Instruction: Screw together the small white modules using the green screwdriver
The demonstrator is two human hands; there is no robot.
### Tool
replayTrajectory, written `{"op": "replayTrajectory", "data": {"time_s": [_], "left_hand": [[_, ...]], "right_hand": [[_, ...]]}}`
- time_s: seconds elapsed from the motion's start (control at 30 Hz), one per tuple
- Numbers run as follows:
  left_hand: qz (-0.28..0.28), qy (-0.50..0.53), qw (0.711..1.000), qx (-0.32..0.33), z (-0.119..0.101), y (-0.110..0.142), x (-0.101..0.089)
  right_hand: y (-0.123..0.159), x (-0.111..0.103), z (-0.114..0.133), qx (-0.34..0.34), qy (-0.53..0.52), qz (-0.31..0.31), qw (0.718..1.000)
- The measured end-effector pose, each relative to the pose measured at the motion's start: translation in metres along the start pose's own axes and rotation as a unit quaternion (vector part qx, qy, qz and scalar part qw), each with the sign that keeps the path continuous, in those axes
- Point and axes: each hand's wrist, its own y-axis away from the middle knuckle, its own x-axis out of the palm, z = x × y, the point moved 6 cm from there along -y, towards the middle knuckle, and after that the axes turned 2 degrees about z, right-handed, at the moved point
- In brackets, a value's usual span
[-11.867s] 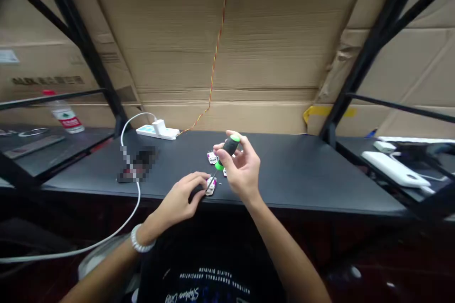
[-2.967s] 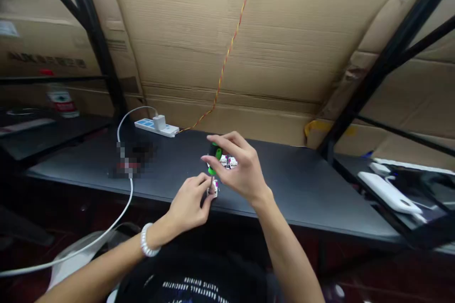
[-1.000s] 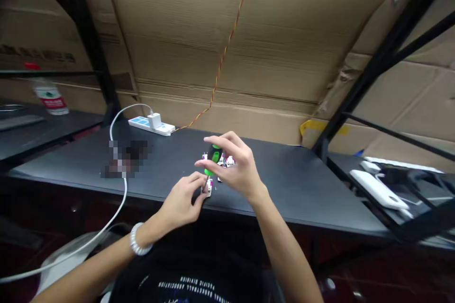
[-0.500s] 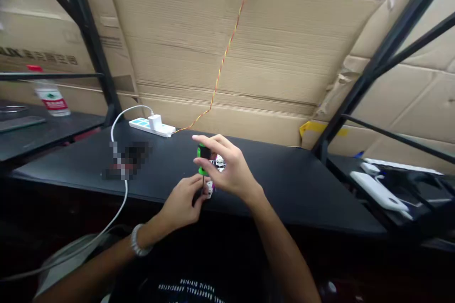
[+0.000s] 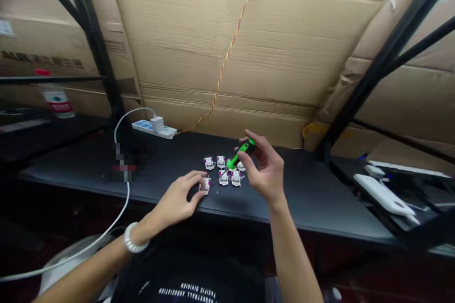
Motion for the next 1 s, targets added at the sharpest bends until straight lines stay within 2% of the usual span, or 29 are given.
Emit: {"op": "replayTrajectory", "data": {"time_s": [0.1, 0.17, 0.33, 0.47, 0.6, 0.8, 1.0], "left_hand": [[-0.012, 0.006, 1.000, 0.025, -0.002, -0.007, -0.010], [0.006, -0.011, 0.998, 0.059, -0.008, -0.013, -0.010], [0.096, -0.107, 0.979, 0.144, -0.028, -0.020, 0.014], [0.114, -0.205, 0.963, 0.136, -0.037, -0.017, 0.032], [0.120, -0.237, 0.957, 0.117, -0.036, -0.015, 0.041], [0.151, -0.238, 0.952, 0.121, -0.038, -0.009, 0.040], [0.153, -0.241, 0.949, 0.136, -0.052, 0.016, 0.035]], "right_hand": [[0.005, -0.016, -0.007, -0.006, 0.004, -0.043, 0.999], [0.007, -0.023, -0.010, -0.012, 0.001, -0.067, 0.998], [0.008, -0.030, -0.012, -0.025, 0.003, -0.080, 0.996], [0.008, -0.036, -0.011, -0.030, 0.018, -0.075, 0.997], [0.008, -0.040, -0.011, -0.029, 0.024, -0.075, 0.996], [0.007, -0.040, -0.011, -0.018, -0.004, -0.070, 0.997], [0.008, -0.040, -0.014, -0.007, 0.000, -0.053, 0.999]]}}
